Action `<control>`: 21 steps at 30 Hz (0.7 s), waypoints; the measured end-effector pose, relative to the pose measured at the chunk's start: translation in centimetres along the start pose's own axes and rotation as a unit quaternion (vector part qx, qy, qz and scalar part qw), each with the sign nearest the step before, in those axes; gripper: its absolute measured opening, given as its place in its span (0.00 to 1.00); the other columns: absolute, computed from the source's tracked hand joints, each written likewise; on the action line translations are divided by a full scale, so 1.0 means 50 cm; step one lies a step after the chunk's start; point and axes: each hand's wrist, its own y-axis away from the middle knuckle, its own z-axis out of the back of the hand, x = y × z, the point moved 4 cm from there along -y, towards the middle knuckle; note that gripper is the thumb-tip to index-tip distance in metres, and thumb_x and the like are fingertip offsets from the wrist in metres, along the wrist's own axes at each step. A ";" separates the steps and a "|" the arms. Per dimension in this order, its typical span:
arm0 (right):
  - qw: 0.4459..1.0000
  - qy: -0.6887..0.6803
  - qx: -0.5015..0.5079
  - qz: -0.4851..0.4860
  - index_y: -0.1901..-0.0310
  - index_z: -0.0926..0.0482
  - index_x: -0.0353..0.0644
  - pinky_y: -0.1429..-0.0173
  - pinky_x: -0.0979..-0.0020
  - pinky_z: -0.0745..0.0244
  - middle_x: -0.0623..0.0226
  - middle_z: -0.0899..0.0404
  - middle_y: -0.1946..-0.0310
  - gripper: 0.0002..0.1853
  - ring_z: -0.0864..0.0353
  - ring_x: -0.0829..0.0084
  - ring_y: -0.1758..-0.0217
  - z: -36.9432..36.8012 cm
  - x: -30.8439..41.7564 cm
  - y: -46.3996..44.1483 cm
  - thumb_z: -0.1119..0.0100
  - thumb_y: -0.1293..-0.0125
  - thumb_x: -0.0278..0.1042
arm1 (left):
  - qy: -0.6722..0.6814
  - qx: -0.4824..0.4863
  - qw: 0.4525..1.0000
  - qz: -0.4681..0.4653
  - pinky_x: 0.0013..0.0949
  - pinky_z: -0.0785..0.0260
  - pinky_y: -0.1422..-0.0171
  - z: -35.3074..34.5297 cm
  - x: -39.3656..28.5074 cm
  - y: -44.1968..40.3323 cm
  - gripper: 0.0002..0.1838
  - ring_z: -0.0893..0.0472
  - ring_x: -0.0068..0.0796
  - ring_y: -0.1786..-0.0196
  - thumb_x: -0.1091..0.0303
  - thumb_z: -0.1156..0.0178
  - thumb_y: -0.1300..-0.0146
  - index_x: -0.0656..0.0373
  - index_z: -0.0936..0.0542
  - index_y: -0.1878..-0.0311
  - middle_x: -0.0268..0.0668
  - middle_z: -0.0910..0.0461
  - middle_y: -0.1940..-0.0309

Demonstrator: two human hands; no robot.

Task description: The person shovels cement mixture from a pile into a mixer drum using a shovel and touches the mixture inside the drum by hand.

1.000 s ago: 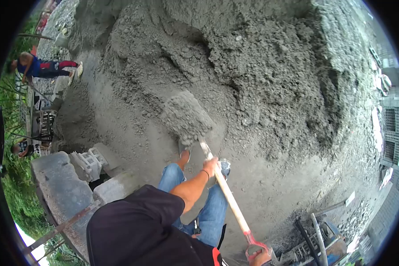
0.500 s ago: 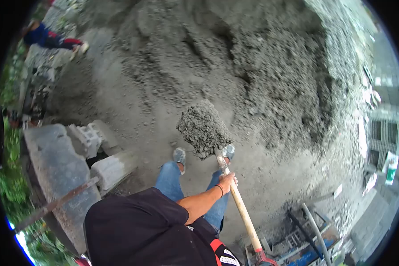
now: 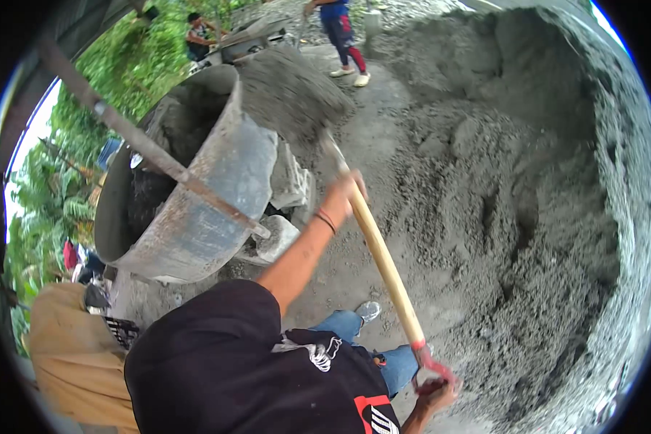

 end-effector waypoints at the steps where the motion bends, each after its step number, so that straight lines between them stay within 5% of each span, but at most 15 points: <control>1: 0.995 0.025 0.042 0.084 0.72 0.26 0.42 0.91 0.75 0.43 0.71 0.34 0.90 0.11 0.37 0.78 0.93 -0.113 0.095 0.063 0.45 0.40 0.42 | -0.010 -0.026 0.999 -0.027 0.38 0.33 0.82 -0.009 -0.119 -0.009 0.11 0.27 0.34 0.86 0.70 0.45 0.39 0.58 0.30 0.77 0.37 0.29 0.86; 3: 0.976 -0.007 0.093 0.194 0.71 0.29 0.42 0.89 0.77 0.40 0.70 0.32 0.88 0.10 0.35 0.79 0.92 -0.235 0.130 0.063 0.41 0.40 0.37 | 0.042 -0.030 0.999 0.006 0.36 0.32 0.79 0.039 -0.289 -0.079 0.06 0.29 0.31 0.84 0.70 0.47 0.38 0.57 0.28 0.72 0.36 0.31 0.85; 4: 0.961 -0.089 0.191 0.180 0.66 0.29 0.40 0.83 0.73 0.28 0.68 0.28 0.80 0.08 0.28 0.78 0.81 -0.302 0.159 0.102 0.37 0.43 0.24 | 0.055 -0.009 0.996 -0.076 0.32 0.32 0.76 0.084 -0.371 -0.109 0.06 0.27 0.29 0.80 0.69 0.47 0.37 0.56 0.27 0.70 0.36 0.29 0.80; 6: 0.910 -0.130 0.349 0.183 0.59 0.28 0.40 0.70 0.67 0.20 0.59 0.24 0.63 0.12 0.21 0.69 0.67 -0.416 0.187 0.195 0.36 0.44 0.22 | 0.051 0.055 0.979 -0.190 0.35 0.29 0.66 0.171 -0.505 -0.103 0.05 0.24 0.32 0.72 0.67 0.44 0.37 0.57 0.26 0.66 0.37 0.25 0.75; 8: 0.742 0.180 0.421 0.490 0.55 0.22 0.41 0.52 0.65 0.25 0.65 0.21 0.60 0.19 0.21 0.70 0.55 -0.470 0.183 0.235 0.29 0.50 0.31 | 0.035 0.032 0.982 -0.185 0.34 0.29 0.67 0.225 -0.537 -0.059 0.06 0.24 0.31 0.72 0.66 0.44 0.37 0.56 0.26 0.66 0.36 0.25 0.75; 10: 0.583 0.095 0.578 0.563 0.58 0.22 0.41 0.60 0.61 0.28 0.59 0.24 0.66 0.19 0.24 0.57 0.63 -0.533 0.202 0.298 0.35 0.56 0.30 | 0.021 0.023 0.985 -0.172 0.33 0.30 0.67 0.263 -0.523 -0.018 0.07 0.25 0.29 0.72 0.64 0.44 0.36 0.56 0.26 0.67 0.34 0.26 0.75; 11: 0.601 -0.030 0.558 0.572 0.63 0.24 0.42 0.65 0.61 0.32 0.60 0.27 0.70 0.14 0.27 0.56 0.66 -0.524 0.234 0.311 0.38 0.55 0.28 | 0.016 0.016 0.985 -0.169 0.32 0.30 0.68 0.276 -0.514 -0.005 0.07 0.25 0.28 0.73 0.64 0.44 0.36 0.56 0.26 0.67 0.34 0.26 0.75; 15: 0.693 0.062 0.467 0.546 0.63 0.25 0.39 0.63 0.64 0.30 0.63 0.25 0.70 0.13 0.24 0.63 0.67 -0.449 0.212 0.217 0.36 0.52 0.28 | -0.009 -0.035 0.989 -0.146 0.29 0.30 0.69 0.269 -0.462 0.015 0.09 0.26 0.25 0.73 0.61 0.44 0.35 0.55 0.27 0.67 0.31 0.27 0.75; 17: 0.847 0.065 0.454 0.267 0.63 0.25 0.38 0.60 0.69 0.28 0.67 0.22 0.68 0.12 0.22 0.75 0.64 -0.433 0.120 0.146 0.35 0.49 0.28 | -0.014 -0.023 0.991 -0.129 0.28 0.31 0.69 0.242 -0.427 0.003 0.09 0.27 0.23 0.74 0.60 0.44 0.35 0.54 0.27 0.67 0.30 0.28 0.76; 21: 0.973 0.031 0.228 0.009 0.63 0.23 0.41 0.66 0.73 0.25 0.70 0.21 0.74 0.10 0.22 0.80 0.72 -0.325 -0.027 0.102 0.36 0.48 0.27 | -0.007 0.050 0.996 -0.067 0.25 0.31 0.70 0.169 -0.309 -0.052 0.11 0.27 0.20 0.74 0.58 0.43 0.34 0.53 0.28 0.67 0.28 0.29 0.76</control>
